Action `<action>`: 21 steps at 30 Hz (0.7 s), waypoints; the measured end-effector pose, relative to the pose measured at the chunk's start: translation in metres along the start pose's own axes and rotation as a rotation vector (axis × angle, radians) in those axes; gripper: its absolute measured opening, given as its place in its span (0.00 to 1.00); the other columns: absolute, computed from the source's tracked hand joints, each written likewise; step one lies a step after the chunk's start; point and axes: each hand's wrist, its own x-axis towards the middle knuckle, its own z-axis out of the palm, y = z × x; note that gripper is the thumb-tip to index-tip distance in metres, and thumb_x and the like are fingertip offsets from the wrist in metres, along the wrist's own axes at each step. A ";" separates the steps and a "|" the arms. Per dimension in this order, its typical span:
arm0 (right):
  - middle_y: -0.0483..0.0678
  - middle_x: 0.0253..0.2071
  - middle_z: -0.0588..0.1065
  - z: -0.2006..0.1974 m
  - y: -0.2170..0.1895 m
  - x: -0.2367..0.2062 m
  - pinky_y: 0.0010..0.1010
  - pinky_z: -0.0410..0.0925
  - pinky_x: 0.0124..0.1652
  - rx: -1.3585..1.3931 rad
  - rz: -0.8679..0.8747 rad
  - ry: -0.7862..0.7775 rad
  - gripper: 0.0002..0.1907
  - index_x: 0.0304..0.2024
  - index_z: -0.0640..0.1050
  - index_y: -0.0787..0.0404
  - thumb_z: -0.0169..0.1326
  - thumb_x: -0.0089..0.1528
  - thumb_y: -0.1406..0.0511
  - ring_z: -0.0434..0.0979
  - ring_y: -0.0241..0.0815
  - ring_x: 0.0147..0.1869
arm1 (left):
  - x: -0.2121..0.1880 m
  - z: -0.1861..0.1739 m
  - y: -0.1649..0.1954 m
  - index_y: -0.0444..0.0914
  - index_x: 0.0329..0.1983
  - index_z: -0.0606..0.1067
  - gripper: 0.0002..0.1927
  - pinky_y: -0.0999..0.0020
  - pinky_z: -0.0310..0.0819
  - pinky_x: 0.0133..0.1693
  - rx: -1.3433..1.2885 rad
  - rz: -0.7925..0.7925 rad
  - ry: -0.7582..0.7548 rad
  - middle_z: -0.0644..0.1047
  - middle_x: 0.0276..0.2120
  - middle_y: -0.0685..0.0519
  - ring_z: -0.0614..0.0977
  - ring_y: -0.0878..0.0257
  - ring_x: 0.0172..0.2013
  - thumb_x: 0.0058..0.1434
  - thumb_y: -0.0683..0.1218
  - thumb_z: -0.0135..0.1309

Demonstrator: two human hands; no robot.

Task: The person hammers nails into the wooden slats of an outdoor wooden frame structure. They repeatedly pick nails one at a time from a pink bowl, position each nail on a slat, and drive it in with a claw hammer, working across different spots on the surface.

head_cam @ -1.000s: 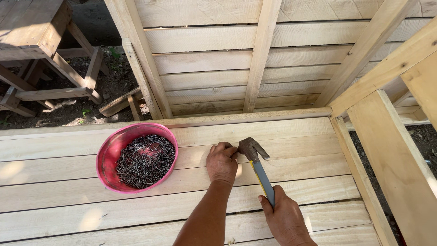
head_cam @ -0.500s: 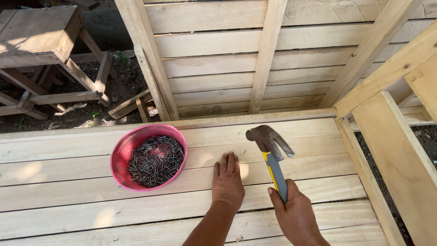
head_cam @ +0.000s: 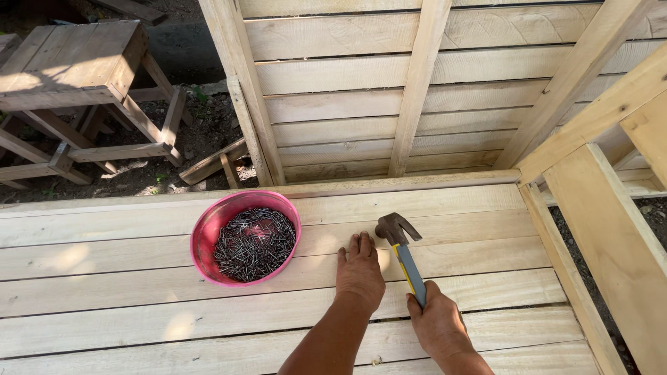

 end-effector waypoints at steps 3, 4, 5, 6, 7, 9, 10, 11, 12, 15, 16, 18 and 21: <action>0.57 0.27 0.80 -0.007 -0.002 0.003 0.46 0.73 0.36 -0.009 -0.075 -0.010 0.18 0.39 0.72 0.62 0.51 0.68 0.54 0.82 0.54 0.30 | -0.001 0.001 -0.003 0.32 0.77 0.46 0.38 0.51 0.43 0.72 -0.002 0.000 0.004 0.43 0.78 0.45 0.44 0.51 0.76 0.66 0.44 0.44; 0.57 0.26 0.79 -0.009 0.000 0.000 0.46 0.73 0.36 0.011 -0.104 0.033 0.18 0.39 0.72 0.62 0.52 0.68 0.53 0.81 0.54 0.29 | -0.002 0.001 -0.003 0.32 0.77 0.46 0.39 0.51 0.43 0.72 -0.007 0.003 0.009 0.43 0.78 0.45 0.44 0.51 0.76 0.66 0.43 0.44; 0.58 0.25 0.79 -0.010 0.001 -0.004 0.46 0.73 0.35 0.031 -0.137 0.075 0.18 0.38 0.72 0.63 0.52 0.67 0.53 0.80 0.54 0.28 | -0.002 0.001 -0.004 0.32 0.77 0.45 0.39 0.51 0.43 0.72 -0.011 0.001 0.015 0.43 0.78 0.46 0.44 0.52 0.76 0.65 0.43 0.44; 0.58 0.24 0.78 -0.010 0.002 -0.007 0.46 0.73 0.35 0.052 -0.174 0.117 0.18 0.38 0.72 0.63 0.52 0.67 0.53 0.80 0.54 0.27 | -0.002 0.000 -0.005 0.32 0.77 0.45 0.39 0.51 0.43 0.72 -0.015 0.000 0.014 0.43 0.78 0.46 0.45 0.52 0.76 0.66 0.43 0.44; 0.56 0.24 0.78 -0.009 0.002 -0.009 0.45 0.74 0.34 0.068 -0.122 0.074 0.17 0.39 0.72 0.62 0.51 0.67 0.54 0.80 0.52 0.27 | -0.002 -0.001 -0.006 0.32 0.77 0.45 0.39 0.52 0.44 0.72 -0.020 -0.002 0.012 0.43 0.78 0.46 0.45 0.52 0.76 0.66 0.43 0.44; 0.54 0.23 0.78 -0.008 0.001 -0.010 0.44 0.75 0.32 0.106 -0.013 -0.001 0.14 0.41 0.71 0.59 0.49 0.68 0.55 0.82 0.48 0.26 | -0.002 -0.003 -0.007 0.32 0.78 0.44 0.39 0.52 0.44 0.71 -0.011 0.008 -0.003 0.43 0.78 0.46 0.45 0.52 0.76 0.66 0.42 0.43; 0.53 0.23 0.77 -0.007 0.000 -0.008 0.43 0.75 0.32 0.088 -0.010 -0.008 0.15 0.41 0.71 0.59 0.50 0.67 0.54 0.81 0.47 0.26 | -0.002 -0.003 -0.007 0.32 0.78 0.44 0.39 0.52 0.44 0.71 0.003 0.011 -0.020 0.42 0.78 0.46 0.45 0.52 0.76 0.66 0.42 0.43; 0.52 0.23 0.77 -0.007 -0.001 -0.005 0.43 0.75 0.32 0.067 0.000 -0.017 0.15 0.42 0.72 0.59 0.51 0.67 0.54 0.80 0.46 0.26 | -0.003 -0.004 -0.008 0.32 0.78 0.43 0.40 0.52 0.44 0.71 0.015 0.017 -0.042 0.42 0.78 0.45 0.45 0.52 0.76 0.66 0.41 0.43; 0.51 0.24 0.76 -0.007 0.000 -0.002 0.43 0.74 0.32 0.046 0.015 -0.021 0.16 0.42 0.72 0.59 0.52 0.67 0.53 0.79 0.46 0.27 | -0.004 -0.003 -0.007 0.32 0.78 0.44 0.39 0.52 0.44 0.71 0.001 0.022 -0.041 0.42 0.78 0.46 0.45 0.52 0.76 0.66 0.41 0.43; 0.56 0.24 0.76 -0.007 0.008 0.000 0.45 0.73 0.32 0.070 -0.014 0.008 0.19 0.42 0.72 0.63 0.51 0.68 0.52 0.78 0.52 0.26 | -0.005 -0.002 -0.009 0.34 0.78 0.45 0.38 0.53 0.45 0.72 -0.034 0.008 -0.027 0.43 0.78 0.48 0.46 0.53 0.76 0.66 0.41 0.42; 0.56 0.23 0.76 -0.005 0.012 -0.002 0.45 0.73 0.33 0.103 -0.034 0.043 0.19 0.41 0.72 0.62 0.52 0.67 0.52 0.79 0.53 0.27 | -0.005 -0.001 -0.010 0.34 0.78 0.45 0.38 0.52 0.45 0.72 -0.044 0.008 -0.022 0.43 0.78 0.48 0.46 0.53 0.76 0.66 0.41 0.42; 0.57 0.23 0.77 0.002 0.018 -0.008 0.45 0.73 0.34 0.165 -0.073 0.110 0.18 0.41 0.72 0.61 0.52 0.66 0.53 0.80 0.54 0.27 | -0.005 0.001 -0.010 0.35 0.78 0.45 0.38 0.53 0.45 0.72 -0.063 0.008 -0.019 0.43 0.78 0.49 0.46 0.53 0.76 0.66 0.41 0.41; 0.55 0.28 0.79 0.010 0.018 -0.007 0.43 0.74 0.37 -0.025 0.019 -0.018 0.18 0.43 0.72 0.59 0.51 0.67 0.51 0.82 0.50 0.32 | -0.001 0.003 -0.012 0.36 0.78 0.46 0.37 0.54 0.45 0.72 -0.098 0.003 -0.022 0.44 0.78 0.51 0.46 0.55 0.76 0.66 0.41 0.41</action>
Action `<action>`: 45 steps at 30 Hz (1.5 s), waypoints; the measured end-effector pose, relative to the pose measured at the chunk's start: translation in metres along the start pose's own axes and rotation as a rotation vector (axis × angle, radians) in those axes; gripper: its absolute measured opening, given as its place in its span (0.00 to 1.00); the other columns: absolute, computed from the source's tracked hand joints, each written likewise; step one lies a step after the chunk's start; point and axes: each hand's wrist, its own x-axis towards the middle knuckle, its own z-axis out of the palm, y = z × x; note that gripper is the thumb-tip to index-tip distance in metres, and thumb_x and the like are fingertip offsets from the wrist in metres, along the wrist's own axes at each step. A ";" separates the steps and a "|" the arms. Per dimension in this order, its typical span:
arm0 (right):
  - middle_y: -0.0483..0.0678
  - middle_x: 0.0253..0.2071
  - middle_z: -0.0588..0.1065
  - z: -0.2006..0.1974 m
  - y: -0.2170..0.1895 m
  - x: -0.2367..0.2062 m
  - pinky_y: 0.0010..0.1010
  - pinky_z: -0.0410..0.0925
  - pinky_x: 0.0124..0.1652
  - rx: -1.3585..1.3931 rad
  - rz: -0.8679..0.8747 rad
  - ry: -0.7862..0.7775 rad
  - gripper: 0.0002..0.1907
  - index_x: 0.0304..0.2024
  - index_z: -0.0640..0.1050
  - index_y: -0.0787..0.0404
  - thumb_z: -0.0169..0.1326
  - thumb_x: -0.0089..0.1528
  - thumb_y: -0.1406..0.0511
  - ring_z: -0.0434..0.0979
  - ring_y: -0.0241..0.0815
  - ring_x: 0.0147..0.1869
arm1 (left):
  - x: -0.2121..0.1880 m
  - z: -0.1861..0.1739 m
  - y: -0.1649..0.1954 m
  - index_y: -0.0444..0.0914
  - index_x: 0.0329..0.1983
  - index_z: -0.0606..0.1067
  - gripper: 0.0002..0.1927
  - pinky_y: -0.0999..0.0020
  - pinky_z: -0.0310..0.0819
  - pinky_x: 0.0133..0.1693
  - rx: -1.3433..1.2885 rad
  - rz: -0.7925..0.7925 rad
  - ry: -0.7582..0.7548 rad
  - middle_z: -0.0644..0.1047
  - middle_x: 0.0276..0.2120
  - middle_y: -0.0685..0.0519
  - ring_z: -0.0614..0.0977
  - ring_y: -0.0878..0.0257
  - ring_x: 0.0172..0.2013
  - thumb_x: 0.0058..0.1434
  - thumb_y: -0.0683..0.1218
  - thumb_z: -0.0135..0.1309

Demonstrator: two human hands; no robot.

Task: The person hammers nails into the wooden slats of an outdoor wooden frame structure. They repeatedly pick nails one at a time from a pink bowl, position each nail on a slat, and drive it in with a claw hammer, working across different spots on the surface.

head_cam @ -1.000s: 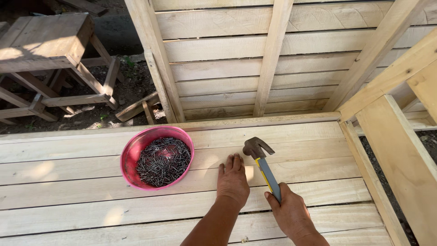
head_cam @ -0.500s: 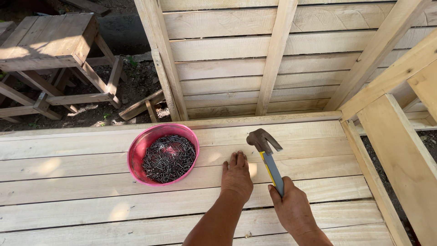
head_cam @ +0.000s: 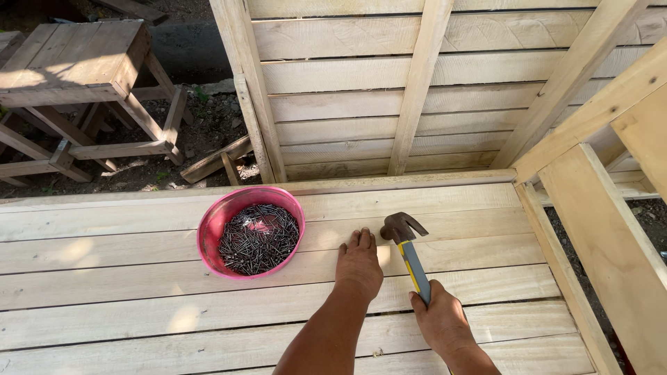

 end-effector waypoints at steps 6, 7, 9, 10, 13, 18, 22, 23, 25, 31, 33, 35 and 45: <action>0.56 0.31 0.81 0.010 0.020 -0.008 0.44 0.76 0.40 0.014 0.071 0.045 0.17 0.43 0.72 0.60 0.49 0.68 0.52 0.85 0.51 0.34 | 0.005 -0.003 -0.015 0.41 0.76 0.51 0.34 0.56 0.46 0.71 -0.140 0.016 -0.037 0.44 0.78 0.54 0.47 0.59 0.76 0.66 0.40 0.40; 0.56 0.31 0.81 0.011 0.022 -0.007 0.45 0.76 0.40 0.034 0.064 0.068 0.17 0.43 0.72 0.60 0.49 0.68 0.52 0.84 0.52 0.34 | 0.007 -0.006 -0.018 0.40 0.74 0.56 0.31 0.56 0.49 0.70 -0.171 0.022 -0.014 0.48 0.77 0.52 0.49 0.58 0.75 0.66 0.40 0.41; 0.57 0.31 0.81 0.015 0.028 -0.011 0.46 0.74 0.40 0.064 0.061 0.093 0.17 0.44 0.72 0.60 0.49 0.68 0.52 0.82 0.55 0.34 | 0.000 -0.008 -0.026 0.39 0.66 0.66 0.26 0.58 0.57 0.67 -0.262 0.043 0.150 0.59 0.70 0.50 0.59 0.55 0.70 0.64 0.39 0.43; 0.56 0.32 0.81 0.015 0.028 -0.011 0.46 0.74 0.41 0.028 0.087 0.086 0.18 0.44 0.72 0.59 0.49 0.69 0.52 0.82 0.54 0.35 | -0.004 -0.011 -0.033 0.39 0.61 0.71 0.23 0.59 0.62 0.65 -0.316 0.064 0.305 0.67 0.65 0.51 0.65 0.54 0.65 0.61 0.38 0.45; 0.54 0.33 0.81 0.016 0.024 -0.012 0.45 0.74 0.41 -0.005 0.122 0.062 0.18 0.45 0.72 0.59 0.48 0.69 0.51 0.81 0.51 0.36 | -0.011 -0.036 -0.071 0.40 0.42 0.81 0.13 0.54 0.69 0.56 -0.241 0.123 0.859 0.78 0.45 0.50 0.76 0.50 0.51 0.57 0.37 0.51; 0.54 0.35 0.82 0.012 0.019 -0.019 0.42 0.78 0.39 0.008 0.182 -0.015 0.17 0.46 0.72 0.58 0.46 0.70 0.52 0.85 0.47 0.36 | -0.032 -0.059 -0.146 0.39 0.43 0.80 0.13 0.55 0.69 0.57 -0.458 -0.372 0.677 0.75 0.51 0.45 0.72 0.45 0.55 0.55 0.36 0.55; 0.53 0.34 0.81 0.012 0.020 -0.024 0.42 0.76 0.40 -0.002 0.118 0.065 0.17 0.46 0.72 0.58 0.47 0.70 0.52 0.84 0.48 0.37 | -0.033 -0.051 -0.167 0.41 0.50 0.80 0.18 0.59 0.72 0.60 -0.390 -0.476 0.316 0.74 0.57 0.41 0.77 0.47 0.58 0.56 0.39 0.58; 0.52 0.35 0.81 0.013 0.020 -0.024 0.42 0.76 0.39 -0.005 0.133 0.051 0.17 0.46 0.72 0.58 0.47 0.70 0.52 0.84 0.48 0.37 | -0.031 -0.049 -0.167 0.41 0.50 0.80 0.16 0.58 0.74 0.59 -0.404 -0.479 0.311 0.76 0.55 0.40 0.78 0.46 0.56 0.57 0.39 0.58; 0.52 0.35 0.81 0.014 0.021 -0.024 0.42 0.76 0.39 -0.009 0.130 0.044 0.17 0.46 0.72 0.58 0.47 0.70 0.52 0.84 0.47 0.37 | -0.026 -0.046 -0.165 0.41 0.49 0.82 0.14 0.57 0.77 0.56 -0.427 -0.490 0.302 0.80 0.50 0.39 0.81 0.45 0.52 0.59 0.40 0.57; 0.53 0.35 0.81 0.013 0.022 -0.025 0.42 0.76 0.40 0.003 0.119 0.063 0.17 0.46 0.72 0.59 0.48 0.70 0.52 0.84 0.48 0.37 | -0.028 -0.029 -0.135 0.43 0.40 0.85 0.09 0.60 0.78 0.54 -0.553 -0.356 0.319 0.83 0.44 0.43 0.84 0.49 0.47 0.58 0.43 0.59; 0.54 0.35 0.81 0.012 0.023 -0.025 0.43 0.77 0.39 0.031 0.124 0.065 0.16 0.45 0.73 0.60 0.49 0.69 0.53 0.84 0.49 0.37 | -0.030 -0.025 -0.128 0.42 0.40 0.84 0.08 0.59 0.78 0.53 -0.611 -0.329 0.338 0.83 0.44 0.44 0.84 0.49 0.46 0.60 0.43 0.57; 0.55 0.33 0.81 0.012 0.024 -0.024 0.44 0.77 0.39 0.021 0.084 0.086 0.17 0.45 0.73 0.61 0.50 0.69 0.54 0.85 0.51 0.35 | -0.029 -0.023 -0.128 0.40 0.40 0.84 0.08 0.59 0.78 0.50 -0.689 -0.343 0.421 0.83 0.42 0.44 0.84 0.50 0.44 0.61 0.45 0.57; 0.56 0.31 0.81 0.009 0.026 -0.026 0.45 0.76 0.38 0.038 0.040 0.105 0.17 0.43 0.74 0.63 0.50 0.68 0.55 0.84 0.52 0.33 | -0.046 -0.045 -0.157 0.29 0.50 0.79 0.11 0.70 0.76 0.26 -1.458 -0.372 0.412 0.82 0.33 0.46 0.80 0.63 0.27 0.67 0.38 0.53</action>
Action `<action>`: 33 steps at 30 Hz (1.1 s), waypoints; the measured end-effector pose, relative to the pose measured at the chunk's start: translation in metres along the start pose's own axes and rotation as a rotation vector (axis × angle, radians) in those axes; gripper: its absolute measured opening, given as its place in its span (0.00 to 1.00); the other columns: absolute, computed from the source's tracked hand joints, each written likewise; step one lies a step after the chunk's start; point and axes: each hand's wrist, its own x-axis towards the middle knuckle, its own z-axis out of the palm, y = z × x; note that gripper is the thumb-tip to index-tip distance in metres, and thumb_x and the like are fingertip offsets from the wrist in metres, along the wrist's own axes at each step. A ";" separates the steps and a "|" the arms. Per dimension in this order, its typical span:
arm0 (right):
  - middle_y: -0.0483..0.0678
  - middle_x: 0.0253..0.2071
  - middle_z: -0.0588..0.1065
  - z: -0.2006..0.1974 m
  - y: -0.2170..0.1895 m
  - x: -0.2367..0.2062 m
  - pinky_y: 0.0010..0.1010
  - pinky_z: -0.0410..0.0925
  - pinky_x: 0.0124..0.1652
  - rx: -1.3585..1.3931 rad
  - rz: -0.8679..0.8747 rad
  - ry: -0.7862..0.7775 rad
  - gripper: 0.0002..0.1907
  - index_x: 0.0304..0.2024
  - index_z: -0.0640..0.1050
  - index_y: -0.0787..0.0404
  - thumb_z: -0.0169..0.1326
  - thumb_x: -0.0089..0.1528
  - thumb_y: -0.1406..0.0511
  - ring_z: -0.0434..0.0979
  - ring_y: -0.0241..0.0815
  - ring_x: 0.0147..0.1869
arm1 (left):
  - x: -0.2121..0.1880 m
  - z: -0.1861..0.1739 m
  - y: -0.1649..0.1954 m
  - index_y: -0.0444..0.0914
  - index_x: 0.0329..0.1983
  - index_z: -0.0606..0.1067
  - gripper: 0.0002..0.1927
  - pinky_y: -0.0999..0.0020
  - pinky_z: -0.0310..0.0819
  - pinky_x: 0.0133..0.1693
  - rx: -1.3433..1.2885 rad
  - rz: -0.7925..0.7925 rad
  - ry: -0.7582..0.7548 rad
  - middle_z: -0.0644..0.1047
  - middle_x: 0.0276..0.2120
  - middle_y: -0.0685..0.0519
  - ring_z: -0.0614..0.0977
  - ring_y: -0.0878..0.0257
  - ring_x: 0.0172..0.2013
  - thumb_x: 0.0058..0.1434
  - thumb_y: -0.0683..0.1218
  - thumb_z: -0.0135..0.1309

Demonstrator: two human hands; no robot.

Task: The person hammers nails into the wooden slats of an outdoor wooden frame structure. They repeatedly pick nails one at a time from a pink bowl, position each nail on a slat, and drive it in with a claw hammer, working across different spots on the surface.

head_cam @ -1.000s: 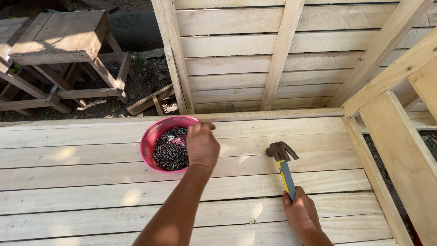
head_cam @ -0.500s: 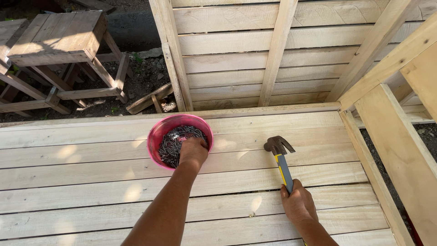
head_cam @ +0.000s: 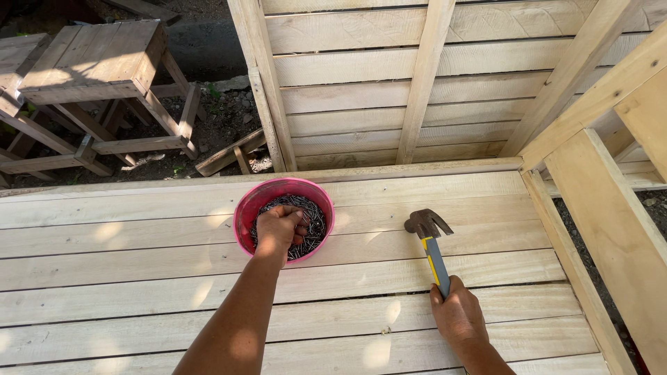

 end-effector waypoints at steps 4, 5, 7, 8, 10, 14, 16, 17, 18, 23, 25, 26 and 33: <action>0.54 0.30 0.81 -0.004 -0.005 -0.003 0.43 0.78 0.37 -0.019 0.042 -0.052 0.15 0.44 0.74 0.61 0.48 0.69 0.55 0.85 0.48 0.32 | -0.011 0.006 0.014 0.30 0.54 0.77 0.15 0.72 0.85 0.32 0.019 -0.079 -0.047 0.84 0.38 0.44 0.85 0.63 0.31 0.66 0.31 0.47; 0.54 0.30 0.81 -0.004 -0.005 -0.003 0.43 0.77 0.38 -0.010 0.045 -0.054 0.15 0.44 0.73 0.61 0.49 0.69 0.55 0.85 0.49 0.32 | -0.013 0.008 0.017 0.31 0.55 0.76 0.17 0.72 0.85 0.33 0.026 -0.091 -0.022 0.83 0.40 0.45 0.86 0.62 0.32 0.66 0.30 0.46; 0.54 0.30 0.81 -0.005 -0.003 -0.003 0.43 0.77 0.38 -0.006 0.040 -0.054 0.15 0.44 0.73 0.61 0.49 0.69 0.55 0.84 0.49 0.33 | -0.018 0.010 0.022 0.33 0.59 0.73 0.21 0.70 0.85 0.35 0.042 -0.115 0.028 0.81 0.45 0.46 0.86 0.60 0.33 0.65 0.28 0.44; 0.54 0.30 0.81 -0.005 -0.002 -0.002 0.42 0.77 0.38 -0.011 0.029 -0.050 0.15 0.44 0.74 0.61 0.49 0.69 0.55 0.85 0.49 0.33 | -0.021 0.012 0.024 0.35 0.59 0.73 0.21 0.71 0.85 0.35 0.084 -0.114 0.042 0.80 0.47 0.48 0.86 0.60 0.33 0.65 0.28 0.44; 0.55 0.30 0.81 -0.004 0.001 0.002 0.43 0.77 0.39 0.003 0.018 -0.048 0.16 0.43 0.74 0.62 0.49 0.69 0.55 0.85 0.49 0.33 | -0.025 0.014 0.028 0.37 0.59 0.73 0.21 0.72 0.85 0.35 0.167 -0.105 0.068 0.78 0.52 0.51 0.87 0.60 0.34 0.65 0.29 0.45; 0.58 0.31 0.81 -0.002 0.010 0.010 0.45 0.75 0.42 0.053 -0.017 -0.019 0.17 0.43 0.73 0.63 0.51 0.67 0.55 0.83 0.55 0.36 | -0.032 0.026 0.034 0.40 0.50 0.81 0.16 0.74 0.81 0.38 0.329 -0.051 0.136 0.85 0.46 0.46 0.85 0.66 0.35 0.64 0.34 0.50; 0.59 0.32 0.80 -0.002 0.018 0.012 0.46 0.74 0.43 0.061 -0.036 -0.011 0.17 0.43 0.74 0.63 0.52 0.66 0.55 0.82 0.57 0.37 | -0.038 0.037 0.034 0.36 0.41 0.84 0.12 0.73 0.82 0.39 0.374 0.167 0.206 0.82 0.45 0.51 0.84 0.67 0.36 0.56 0.32 0.59; 0.59 0.33 0.80 -0.003 0.022 0.013 0.47 0.74 0.44 0.061 -0.036 -0.016 0.18 0.42 0.74 0.63 0.52 0.66 0.54 0.82 0.58 0.38 | -0.040 0.044 0.034 0.35 0.40 0.84 0.10 0.72 0.82 0.38 0.321 0.227 0.183 0.82 0.43 0.51 0.84 0.66 0.35 0.57 0.33 0.58; 0.59 0.33 0.80 -0.004 0.028 0.013 0.48 0.74 0.45 0.060 -0.033 -0.024 0.18 0.42 0.74 0.64 0.52 0.66 0.54 0.82 0.58 0.39 | -0.043 0.052 0.033 0.34 0.40 0.83 0.08 0.72 0.82 0.38 0.268 0.283 0.158 0.82 0.41 0.51 0.85 0.66 0.34 0.58 0.34 0.58; 0.58 0.33 0.81 -0.009 0.059 0.010 0.47 0.75 0.44 -0.006 -0.091 -0.056 0.17 0.41 0.75 0.62 0.54 0.65 0.54 0.84 0.57 0.38 | -0.056 0.107 0.018 0.36 0.39 0.82 0.06 0.71 0.80 0.37 0.203 0.350 -0.005 0.85 0.31 0.51 0.84 0.66 0.31 0.59 0.39 0.59; 0.58 0.32 0.80 -0.008 0.067 0.009 0.47 0.75 0.43 -0.016 -0.122 -0.040 0.17 0.42 0.75 0.61 0.54 0.64 0.54 0.83 0.57 0.38 | -0.060 0.127 0.007 0.37 0.38 0.82 0.05 0.71 0.80 0.38 0.274 0.342 -0.023 0.85 0.30 0.51 0.85 0.66 0.31 0.59 0.41 0.61; 0.58 0.31 0.80 -0.007 0.068 0.009 0.47 0.75 0.43 -0.011 -0.132 -0.033 0.17 0.42 0.75 0.61 0.54 0.64 0.54 0.83 0.58 0.37 | -0.060 0.134 0.001 0.37 0.38 0.82 0.05 0.71 0.80 0.38 0.288 0.313 -0.036 0.85 0.30 0.51 0.85 0.66 0.31 0.59 0.41 0.61; 0.57 0.29 0.81 -0.004 0.066 0.014 0.45 0.79 0.40 -0.039 -0.063 -0.093 0.15 0.44 0.74 0.59 0.52 0.66 0.55 0.87 0.54 0.34 | -0.050 0.167 -0.045 0.39 0.36 0.83 0.04 0.68 0.79 0.42 0.380 0.171 -0.054 0.84 0.34 0.51 0.83 0.63 0.34 0.58 0.42 0.63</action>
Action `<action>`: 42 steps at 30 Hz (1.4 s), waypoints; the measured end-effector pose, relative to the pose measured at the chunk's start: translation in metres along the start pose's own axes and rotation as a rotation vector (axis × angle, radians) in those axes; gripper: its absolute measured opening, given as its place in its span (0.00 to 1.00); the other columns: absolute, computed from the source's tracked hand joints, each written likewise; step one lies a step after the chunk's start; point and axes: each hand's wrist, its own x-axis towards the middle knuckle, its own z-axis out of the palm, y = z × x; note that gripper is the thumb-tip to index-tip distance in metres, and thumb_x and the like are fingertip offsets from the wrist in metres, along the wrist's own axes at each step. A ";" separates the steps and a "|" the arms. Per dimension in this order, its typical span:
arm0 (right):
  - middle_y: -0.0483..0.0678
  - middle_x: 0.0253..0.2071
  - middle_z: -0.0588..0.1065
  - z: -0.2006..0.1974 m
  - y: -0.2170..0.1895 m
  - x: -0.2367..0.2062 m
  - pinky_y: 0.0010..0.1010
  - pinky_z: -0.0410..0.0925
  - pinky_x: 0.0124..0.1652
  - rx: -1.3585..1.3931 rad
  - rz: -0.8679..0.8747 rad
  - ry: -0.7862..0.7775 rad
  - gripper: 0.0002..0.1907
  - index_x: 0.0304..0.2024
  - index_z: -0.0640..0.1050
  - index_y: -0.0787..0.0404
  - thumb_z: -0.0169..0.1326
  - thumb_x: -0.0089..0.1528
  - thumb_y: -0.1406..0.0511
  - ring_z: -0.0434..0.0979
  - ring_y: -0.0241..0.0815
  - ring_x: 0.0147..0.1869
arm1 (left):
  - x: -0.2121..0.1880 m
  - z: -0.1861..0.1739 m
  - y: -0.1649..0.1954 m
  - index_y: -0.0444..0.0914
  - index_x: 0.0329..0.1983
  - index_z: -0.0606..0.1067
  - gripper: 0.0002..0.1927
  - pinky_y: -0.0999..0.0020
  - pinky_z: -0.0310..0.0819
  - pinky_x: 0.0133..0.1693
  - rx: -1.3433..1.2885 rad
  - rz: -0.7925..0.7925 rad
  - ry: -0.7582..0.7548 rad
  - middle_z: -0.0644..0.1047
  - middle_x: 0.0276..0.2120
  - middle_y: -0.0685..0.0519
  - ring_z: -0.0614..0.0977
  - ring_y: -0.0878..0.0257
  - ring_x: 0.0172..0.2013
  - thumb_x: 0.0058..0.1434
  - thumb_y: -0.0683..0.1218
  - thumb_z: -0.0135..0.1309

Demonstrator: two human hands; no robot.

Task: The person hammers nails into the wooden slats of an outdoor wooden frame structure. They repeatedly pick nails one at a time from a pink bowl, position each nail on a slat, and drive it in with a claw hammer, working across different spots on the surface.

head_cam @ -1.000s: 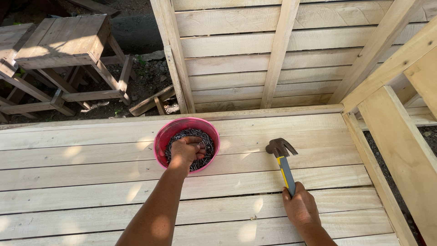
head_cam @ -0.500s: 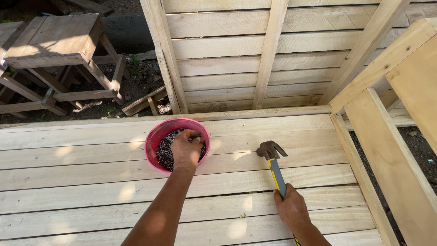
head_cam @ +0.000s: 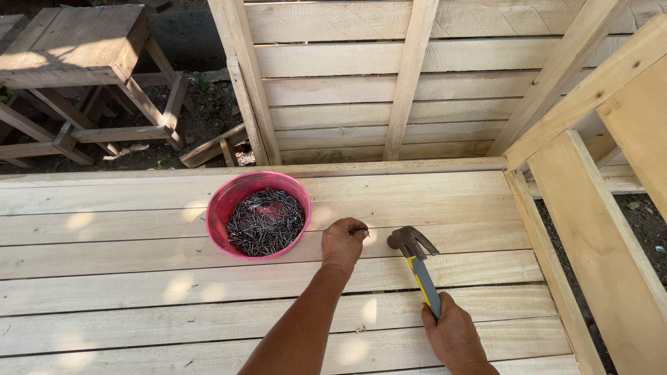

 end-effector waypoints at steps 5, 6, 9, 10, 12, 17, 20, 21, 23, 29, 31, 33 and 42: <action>0.57 0.29 0.81 -0.003 -0.004 0.001 0.46 0.77 0.42 -0.032 -0.003 0.034 0.15 0.42 0.74 0.59 0.52 0.66 0.55 0.85 0.55 0.36 | 0.005 0.028 -0.013 0.40 0.35 0.82 0.03 0.66 0.80 0.44 0.067 0.016 -0.014 0.81 0.38 0.53 0.83 0.61 0.38 0.59 0.43 0.62; 0.57 0.29 0.81 -0.004 -0.004 0.001 0.46 0.77 0.43 -0.033 0.004 0.032 0.15 0.42 0.74 0.59 0.52 0.66 0.55 0.85 0.55 0.37 | 0.005 0.032 -0.016 0.40 0.35 0.83 0.03 0.65 0.79 0.45 0.089 0.037 0.010 0.79 0.39 0.53 0.82 0.60 0.40 0.59 0.43 0.62; 0.59 0.30 0.81 -0.005 -0.006 0.001 0.48 0.75 0.44 -0.009 -0.010 0.046 0.15 0.42 0.74 0.60 0.52 0.66 0.55 0.84 0.58 0.37 | 0.005 0.042 -0.022 0.40 0.33 0.83 0.02 0.62 0.77 0.48 0.215 0.249 0.084 0.80 0.38 0.55 0.79 0.57 0.44 0.58 0.43 0.62; 0.59 0.30 0.81 -0.006 -0.006 0.001 0.48 0.75 0.44 -0.004 -0.007 0.041 0.15 0.42 0.74 0.60 0.52 0.65 0.55 0.84 0.58 0.37 | 0.005 0.044 -0.024 0.40 0.32 0.83 0.02 0.61 0.76 0.49 0.269 0.345 0.111 0.81 0.37 0.55 0.79 0.56 0.45 0.57 0.43 0.62; 0.59 0.30 0.81 -0.006 -0.007 0.001 0.48 0.75 0.44 0.009 -0.007 0.031 0.15 0.41 0.74 0.60 0.52 0.65 0.55 0.84 0.58 0.37 | 0.005 0.047 -0.028 0.40 0.33 0.83 0.02 0.62 0.76 0.49 0.276 0.353 0.117 0.80 0.37 0.56 0.78 0.56 0.45 0.58 0.43 0.60; 0.59 0.29 0.80 -0.006 -0.007 0.001 0.48 0.75 0.43 -0.022 -0.002 0.027 0.15 0.42 0.73 0.60 0.52 0.66 0.55 0.84 0.58 0.37 | 0.006 0.051 -0.034 0.40 0.34 0.82 0.02 0.61 0.75 0.50 0.291 0.372 0.128 0.80 0.37 0.55 0.78 0.56 0.45 0.59 0.42 0.60; 0.60 0.28 0.80 -0.004 -0.006 0.001 0.48 0.75 0.43 -0.027 -0.008 0.024 0.15 0.42 0.73 0.60 0.52 0.66 0.55 0.84 0.58 0.35 | 0.005 0.053 -0.034 0.40 0.34 0.81 0.02 0.62 0.76 0.49 0.303 0.390 0.143 0.80 0.38 0.55 0.78 0.55 0.45 0.60 0.42 0.59; 0.60 0.28 0.80 -0.004 -0.006 0.001 0.48 0.75 0.42 -0.024 -0.014 0.030 0.15 0.42 0.73 0.60 0.52 0.66 0.55 0.84 0.58 0.35 | 0.005 0.054 -0.033 0.39 0.34 0.81 0.02 0.61 0.75 0.49 0.306 0.397 0.152 0.80 0.38 0.55 0.78 0.55 0.45 0.59 0.42 0.59; 0.59 0.28 0.80 -0.003 -0.006 0.002 0.49 0.75 0.42 -0.036 -0.031 0.046 0.15 0.42 0.73 0.60 0.52 0.65 0.55 0.83 0.58 0.35 | 0.005 0.055 -0.032 0.39 0.34 0.81 0.02 0.61 0.75 0.49 0.318 0.411 0.158 0.80 0.37 0.54 0.77 0.55 0.44 0.59 0.42 0.59; 0.57 0.26 0.80 -0.006 -0.006 0.002 0.45 0.77 0.41 -0.051 -0.011 0.016 0.15 0.41 0.74 0.60 0.52 0.66 0.55 0.84 0.53 0.32 | 0.003 0.054 -0.027 0.39 0.35 0.81 0.03 0.63 0.74 0.50 0.410 0.437 0.105 0.79 0.38 0.54 0.77 0.57 0.44 0.61 0.42 0.58; 0.55 0.25 0.79 -0.007 -0.008 0.000 0.44 0.77 0.40 -0.061 0.003 -0.002 0.15 0.41 0.74 0.60 0.51 0.67 0.54 0.85 0.50 0.31 | 0.002 0.053 -0.025 0.40 0.36 0.81 0.04 0.64 0.73 0.50 0.479 0.425 0.053 0.79 0.39 0.55 0.77 0.58 0.44 0.63 0.43 0.57; 0.55 0.25 0.79 -0.009 -0.011 -0.001 0.43 0.77 0.40 -0.058 0.004 -0.002 0.15 0.42 0.74 0.60 0.51 0.67 0.55 0.84 0.49 0.31 | 0.001 0.053 -0.024 0.40 0.37 0.81 0.04 0.64 0.72 0.50 0.552 0.451 0.036 0.78 0.39 0.55 0.77 0.58 0.45 0.63 0.43 0.57; 0.55 0.25 0.79 -0.008 -0.009 0.000 0.45 0.76 0.41 -0.043 -0.008 0.018 0.15 0.42 0.74 0.60 0.52 0.66 0.54 0.84 0.52 0.32 | 0.006 0.052 -0.033 0.39 0.37 0.82 0.04 0.65 0.72 0.53 0.488 0.484 0.073 0.78 0.39 0.56 0.76 0.59 0.46 0.61 0.42 0.58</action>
